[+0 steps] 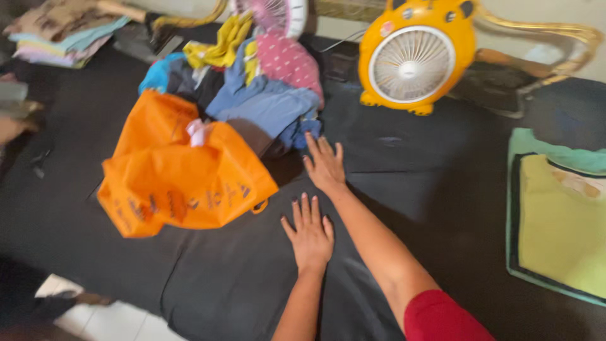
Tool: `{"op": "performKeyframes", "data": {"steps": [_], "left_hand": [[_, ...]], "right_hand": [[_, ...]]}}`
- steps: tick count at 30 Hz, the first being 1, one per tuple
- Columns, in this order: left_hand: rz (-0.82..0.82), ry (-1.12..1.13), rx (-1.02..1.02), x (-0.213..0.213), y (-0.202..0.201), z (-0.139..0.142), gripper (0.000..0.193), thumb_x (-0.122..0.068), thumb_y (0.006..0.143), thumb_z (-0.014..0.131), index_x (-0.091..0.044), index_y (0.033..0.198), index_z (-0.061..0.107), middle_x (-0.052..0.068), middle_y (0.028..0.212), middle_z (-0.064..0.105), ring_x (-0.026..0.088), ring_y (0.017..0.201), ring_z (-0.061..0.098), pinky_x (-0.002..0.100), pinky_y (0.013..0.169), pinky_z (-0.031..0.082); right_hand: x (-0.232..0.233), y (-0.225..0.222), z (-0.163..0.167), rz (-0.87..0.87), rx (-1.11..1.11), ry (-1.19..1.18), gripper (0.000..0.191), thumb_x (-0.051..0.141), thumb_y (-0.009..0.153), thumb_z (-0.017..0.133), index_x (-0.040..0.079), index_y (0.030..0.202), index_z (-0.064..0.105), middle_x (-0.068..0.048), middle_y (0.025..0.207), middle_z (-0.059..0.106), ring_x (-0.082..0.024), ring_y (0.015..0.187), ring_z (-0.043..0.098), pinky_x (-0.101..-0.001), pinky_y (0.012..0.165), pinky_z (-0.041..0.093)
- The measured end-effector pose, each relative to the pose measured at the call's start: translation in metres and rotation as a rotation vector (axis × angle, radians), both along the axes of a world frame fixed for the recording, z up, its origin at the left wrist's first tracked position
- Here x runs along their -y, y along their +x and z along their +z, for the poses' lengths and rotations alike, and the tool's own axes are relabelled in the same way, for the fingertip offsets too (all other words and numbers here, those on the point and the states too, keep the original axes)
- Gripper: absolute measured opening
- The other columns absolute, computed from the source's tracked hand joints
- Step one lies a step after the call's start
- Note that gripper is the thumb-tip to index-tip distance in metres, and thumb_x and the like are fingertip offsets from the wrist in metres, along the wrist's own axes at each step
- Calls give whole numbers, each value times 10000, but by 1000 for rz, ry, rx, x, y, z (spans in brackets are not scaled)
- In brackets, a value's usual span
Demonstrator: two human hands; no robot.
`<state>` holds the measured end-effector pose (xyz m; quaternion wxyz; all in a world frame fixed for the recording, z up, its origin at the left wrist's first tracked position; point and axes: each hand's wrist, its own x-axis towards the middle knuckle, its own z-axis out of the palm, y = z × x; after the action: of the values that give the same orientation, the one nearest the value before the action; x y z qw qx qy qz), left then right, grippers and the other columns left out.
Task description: The person folds a light green t-shirt, a yellow t-shirt, a pair of blue shorts, and a blue t-shirt on a black table. The person smooths and aligns each item before folding it into a compact rectangle and stacking them.
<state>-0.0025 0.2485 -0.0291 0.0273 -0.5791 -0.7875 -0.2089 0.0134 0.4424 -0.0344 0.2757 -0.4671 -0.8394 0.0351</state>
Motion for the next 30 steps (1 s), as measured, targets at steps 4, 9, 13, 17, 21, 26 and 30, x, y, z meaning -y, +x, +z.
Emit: {"op": "performKeyframes", "data": {"steps": [4, 9, 13, 17, 21, 26, 30], "left_hand": [[1, 16, 16, 1, 2, -5, 595, -362, 1006, 425, -125, 1552, 415, 89, 1660, 298, 302, 1546, 206, 646, 1214, 101], [21, -39, 65, 9, 3, -5, 608, -366, 980, 437, -131, 1540, 415, 87, 1656, 291, 302, 1545, 198, 651, 1207, 80], [28, -22, 78, 6, 3, -4, 663, -389, 990, 435, -97, 1577, 345, 98, 1667, 272, 282, 1553, 190, 637, 1219, 82], [65, 89, 63, 5, 4, -11, 742, -420, 1006, 427, -11, 1601, 258, 167, 1698, 215, 311, 1573, 149, 598, 1230, 103], [105, 115, 42, 6, 4, -20, 824, -494, 1000, 459, 21, 1604, 239, 227, 1696, 138, 364, 1584, 73, 603, 1236, 79], [69, 131, 51, 17, 4, -9, 927, -579, 947, 535, 20, 1590, 241, 257, 1688, 77, 388, 1574, 31, 624, 1225, 47], [11, 149, 120, 34, 8, 8, 946, -555, 891, 603, -14, 1591, 266, 215, 1689, 130, 375, 1568, 89, 615, 1231, 65]], "right_hand": [[-10, 0, -3, -4, -116, 189, 354, 302, 942, 663, 140, 1252, 611, -132, 1209, 618, -322, 1224, 557, -563, 1109, 328], [2, 4, 3, 24, -229, 207, 201, 223, 881, 739, 103, 996, 625, -124, 1018, 591, -351, 1033, 550, -516, 944, 392], [30, 20, 18, 136, -360, 190, 182, 169, 880, 750, 84, 925, 596, -145, 971, 582, -371, 990, 557, -511, 899, 419], [77, 52, 16, 281, -623, 25, 170, 101, 889, 753, 67, 880, 587, -128, 888, 602, -329, 889, 597, -434, 823, 472], [132, 95, -1, 285, -836, -143, 158, 79, 924, 746, 52, 891, 594, -63, 859, 580, -183, 817, 568, -313, 747, 454], [189, 172, -12, 160, -1137, -457, 127, 69, 954, 722, 74, 905, 604, 62, 801, 561, -26, 730, 481, -208, 638, 388], [217, 257, -11, 29, -1066, -429, 155, 52, 932, 737, 78, 888, 590, 64, 744, 495, -37, 620, 435, -219, 549, 337]]}}
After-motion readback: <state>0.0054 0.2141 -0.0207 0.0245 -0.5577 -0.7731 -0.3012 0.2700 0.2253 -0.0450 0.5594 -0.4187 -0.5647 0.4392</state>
